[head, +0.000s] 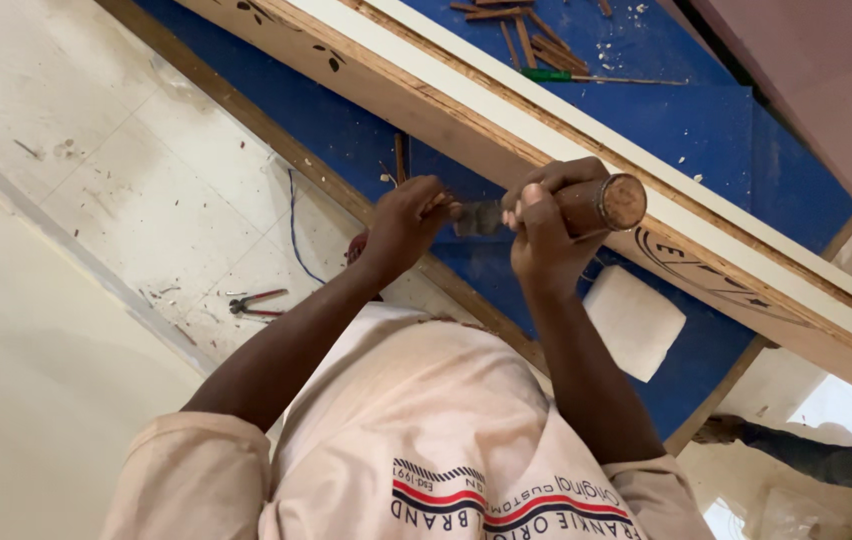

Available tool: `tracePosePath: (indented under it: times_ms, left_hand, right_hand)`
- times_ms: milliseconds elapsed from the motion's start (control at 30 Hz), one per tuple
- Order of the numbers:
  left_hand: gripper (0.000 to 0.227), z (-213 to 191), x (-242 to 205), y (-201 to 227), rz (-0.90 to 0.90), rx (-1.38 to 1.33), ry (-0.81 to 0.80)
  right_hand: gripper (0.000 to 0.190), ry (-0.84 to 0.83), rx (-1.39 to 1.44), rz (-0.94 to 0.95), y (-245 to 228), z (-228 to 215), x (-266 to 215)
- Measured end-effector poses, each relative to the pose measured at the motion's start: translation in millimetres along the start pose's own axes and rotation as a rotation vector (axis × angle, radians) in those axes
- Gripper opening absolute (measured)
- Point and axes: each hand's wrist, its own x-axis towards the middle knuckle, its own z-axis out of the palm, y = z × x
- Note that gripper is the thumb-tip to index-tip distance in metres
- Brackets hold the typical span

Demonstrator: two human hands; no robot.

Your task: The person picks up small wooden dowels from a blue workbench and inserts them into pre-drilled holes along the edge of a white wooden frame. They use a hammer to tap each dowel flush with the frame surface, working sequentially along the edge.

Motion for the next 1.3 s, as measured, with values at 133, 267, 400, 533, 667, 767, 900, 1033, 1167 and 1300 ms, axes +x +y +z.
tracePosePath:
  times_ms: [133, 267, 400, 533, 667, 767, 900, 1033, 1167, 1300]
  left_hand:
    - [0.024, -4, -5, 5, 0.088, 0.018, 0.007]
    - [0.024, -5, 3, 7, 0.098, 0.058, -0.052]
    - [0.022, -2, 4, 10, 0.117, 0.031, -0.034]
    - [0.025, 2, 6, 3, 0.109, 0.038, -0.022]
    - [0.022, 6, 9, 1, 0.069, 0.011, -0.034]
    - [0.024, 5, 7, 3, 0.158, 0.013, 0.038]
    - [0.029, 2, 7, 1, 0.059, 0.006, -0.013]
    - [0.026, 2, 6, 4, 0.092, -0.015, -0.005]
    - [0.026, 2, 7, 1, 0.077, 0.022, 0.011]
    - [0.024, -3, 9, 2, 0.095, -0.014, 0.008]
  right_hand:
    - [0.017, -0.04, -0.013, -0.005, -2, 0, 1]
    - [0.019, -0.071, 0.007, -0.012, 5, -5, -1]
    - [0.02, -0.065, -0.041, 0.015, 27, -3, -3]
    - [0.019, -0.008, 0.019, -0.01, 29, -19, -2]
    - [0.02, 0.043, 0.016, 0.037, 42, -17, -1]
    - [0.02, 0.02, 0.021, 0.044, 36, -13, 1]
    - [0.015, 0.016, 0.029, -0.022, 22, -13, 3]
    - [0.017, 0.02, 0.008, 0.024, 21, -8, 6]
    - [0.017, -0.009, -0.011, 0.032, 31, -10, -1]
    - [0.016, -0.002, 0.008, 0.033, 36, -10, 6]
